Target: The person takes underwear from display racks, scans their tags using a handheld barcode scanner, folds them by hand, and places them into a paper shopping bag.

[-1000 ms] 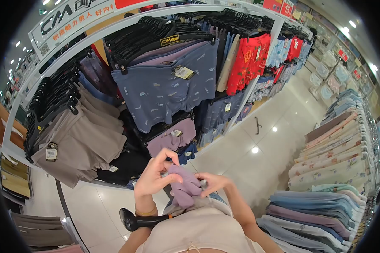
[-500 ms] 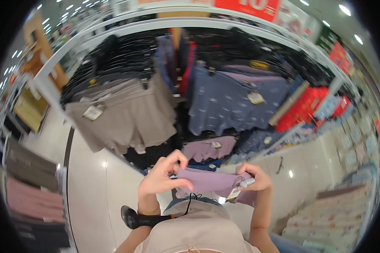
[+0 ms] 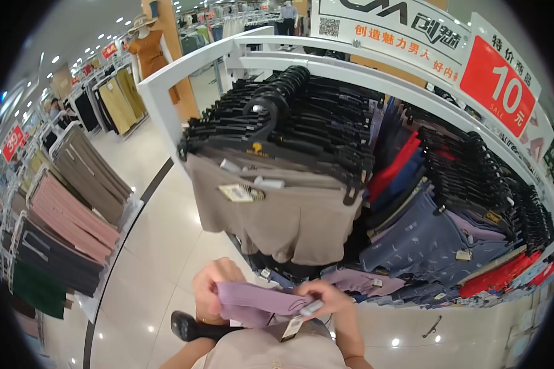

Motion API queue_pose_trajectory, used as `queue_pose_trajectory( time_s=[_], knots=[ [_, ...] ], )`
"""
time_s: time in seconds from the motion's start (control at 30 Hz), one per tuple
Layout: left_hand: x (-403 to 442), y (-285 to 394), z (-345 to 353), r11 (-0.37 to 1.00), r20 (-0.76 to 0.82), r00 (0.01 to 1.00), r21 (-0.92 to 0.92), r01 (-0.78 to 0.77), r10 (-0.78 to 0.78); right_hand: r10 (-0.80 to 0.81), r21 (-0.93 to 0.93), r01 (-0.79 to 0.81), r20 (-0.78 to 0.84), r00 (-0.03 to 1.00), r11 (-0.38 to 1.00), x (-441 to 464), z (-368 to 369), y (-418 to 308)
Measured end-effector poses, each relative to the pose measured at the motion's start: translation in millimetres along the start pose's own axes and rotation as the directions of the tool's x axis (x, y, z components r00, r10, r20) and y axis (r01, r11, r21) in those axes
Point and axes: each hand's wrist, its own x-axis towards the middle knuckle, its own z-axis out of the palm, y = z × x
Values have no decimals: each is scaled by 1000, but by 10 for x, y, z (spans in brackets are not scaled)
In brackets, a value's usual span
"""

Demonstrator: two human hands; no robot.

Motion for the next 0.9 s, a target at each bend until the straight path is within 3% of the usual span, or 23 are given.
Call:
queue_pose_trajectory(
  time_s=[0.03,0.07,0.13,0.2,0.23,0.3,0.33,0.37,0.43,0.47,0.57,0.63,0.7,0.73,0.77,0.83,0.87,0.9],
  knots=[
    [10,34,-24,998,-135,989,-27,-59,55,107,158,-115,59,992,981,101,77,102],
    [-4,74,-45,992,-291,949,30,-121,124,111,288,-112,21,994,951,192,140,211],
    [-8,162,-141,964,-567,780,163,-210,266,135,527,-86,-55,989,846,359,240,442],
    [-30,436,-526,981,-222,959,-40,-192,178,179,554,-123,-47,983,823,544,292,600],
    [-52,571,-731,977,-29,987,-138,-161,159,230,511,-181,-34,973,840,652,315,626],
    [-14,821,-1069,982,181,971,-130,-135,157,416,478,-392,61,907,786,920,413,600],
    [-37,948,-1232,987,282,949,-115,-115,143,323,302,-338,100,941,891,1042,416,779],
    [-98,1075,-1404,984,256,955,-129,-120,150,229,127,-249,154,961,960,1180,426,1041],
    [-256,1438,-1740,984,204,971,-149,-95,125,238,-92,-221,249,939,971,1563,530,1258],
    [-337,1648,-1923,983,76,987,-127,-134,144,389,2,-397,198,900,918,1785,631,1196],
    [-766,2254,-2347,967,-275,933,-37,-254,234,606,265,-563,-120,786,783,2371,1090,1453],
    [-960,2591,-2546,947,-462,840,0,-321,285,559,372,-487,-111,822,790,2707,1288,1481],
    [-1147,2898,-3033,959,-350,903,-44,-280,248,491,462,-382,-140,860,800,2892,1386,1758],
    [-1211,2991,-3264,964,-298,929,-81,-253,219,445,441,-287,-312,839,850,2962,1446,1784],
    [-1205,3000,-3400,961,-486,838,8,-277,246,493,443,-342,-288,821,829,3043,1398,1854],
    [-1128,2916,-3605,949,-770,561,199,-243,305,546,320,-469,-222,808,823,3229,1263,1924],
    [-1050,2863,-3688,957,-703,660,106,-270,264,545,338,-450,-278,791,826,3313,1263,1946],
    [-993,2858,-3830,990,-615,777,49,-131,133,533,343,-428,-325,781,836,3426,1231,1972]
  ],
)
